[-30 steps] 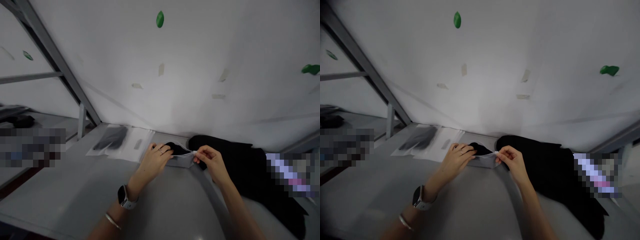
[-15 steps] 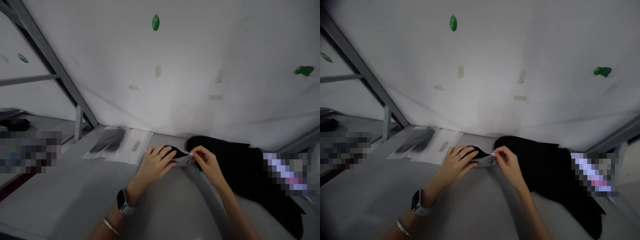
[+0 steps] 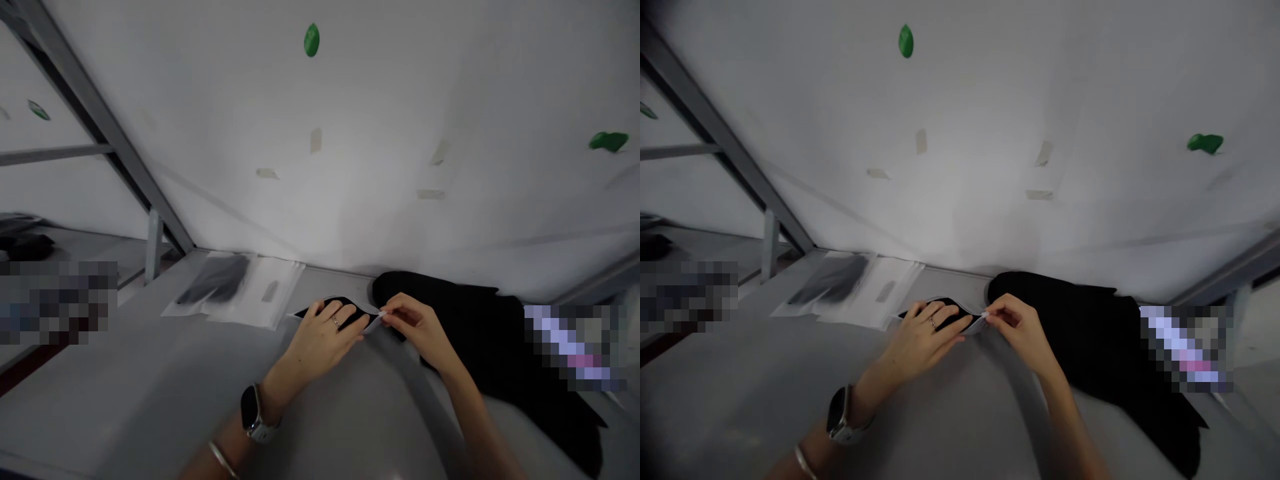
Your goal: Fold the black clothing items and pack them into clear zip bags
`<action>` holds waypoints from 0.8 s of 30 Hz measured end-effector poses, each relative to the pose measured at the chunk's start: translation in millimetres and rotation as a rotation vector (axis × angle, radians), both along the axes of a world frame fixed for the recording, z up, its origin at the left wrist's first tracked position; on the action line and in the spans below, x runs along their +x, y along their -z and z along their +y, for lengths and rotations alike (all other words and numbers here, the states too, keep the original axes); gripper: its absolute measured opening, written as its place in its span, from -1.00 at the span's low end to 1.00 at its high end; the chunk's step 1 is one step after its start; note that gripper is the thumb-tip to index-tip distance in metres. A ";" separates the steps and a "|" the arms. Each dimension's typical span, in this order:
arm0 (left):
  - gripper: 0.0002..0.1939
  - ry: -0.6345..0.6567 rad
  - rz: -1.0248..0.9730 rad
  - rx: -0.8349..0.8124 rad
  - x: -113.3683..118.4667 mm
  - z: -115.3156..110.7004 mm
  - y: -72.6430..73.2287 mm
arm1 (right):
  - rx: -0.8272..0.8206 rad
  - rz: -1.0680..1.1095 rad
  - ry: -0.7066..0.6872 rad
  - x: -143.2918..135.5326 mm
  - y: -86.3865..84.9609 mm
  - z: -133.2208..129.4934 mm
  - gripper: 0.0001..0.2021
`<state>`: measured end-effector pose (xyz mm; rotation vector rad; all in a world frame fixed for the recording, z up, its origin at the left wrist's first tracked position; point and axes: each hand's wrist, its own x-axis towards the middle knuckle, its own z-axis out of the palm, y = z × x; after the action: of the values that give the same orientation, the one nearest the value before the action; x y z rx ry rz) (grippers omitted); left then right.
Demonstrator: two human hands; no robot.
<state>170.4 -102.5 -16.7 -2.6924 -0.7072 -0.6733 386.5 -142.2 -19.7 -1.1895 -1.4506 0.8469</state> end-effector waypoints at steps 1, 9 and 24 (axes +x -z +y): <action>-0.77 -0.001 0.002 0.007 1.0 -0.9 0.8 | 0.008 0.001 -0.005 -0.5 0.0 0.1 -0.87; -0.66 -0.053 0.038 0.005 1.6 -1.3 3.8 | 0.006 0.062 -0.041 -2.9 2.4 2.2 -0.84; -0.90 0.009 -0.372 -0.097 7.3 -9.5 3.3 | -0.023 0.074 -0.095 -23.9 -1.0 -3.9 -0.84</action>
<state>177.7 -112.0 -20.0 -2.6845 -0.8339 -1.1905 362.6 -146.1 -18.6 -1.1014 -1.4496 0.9653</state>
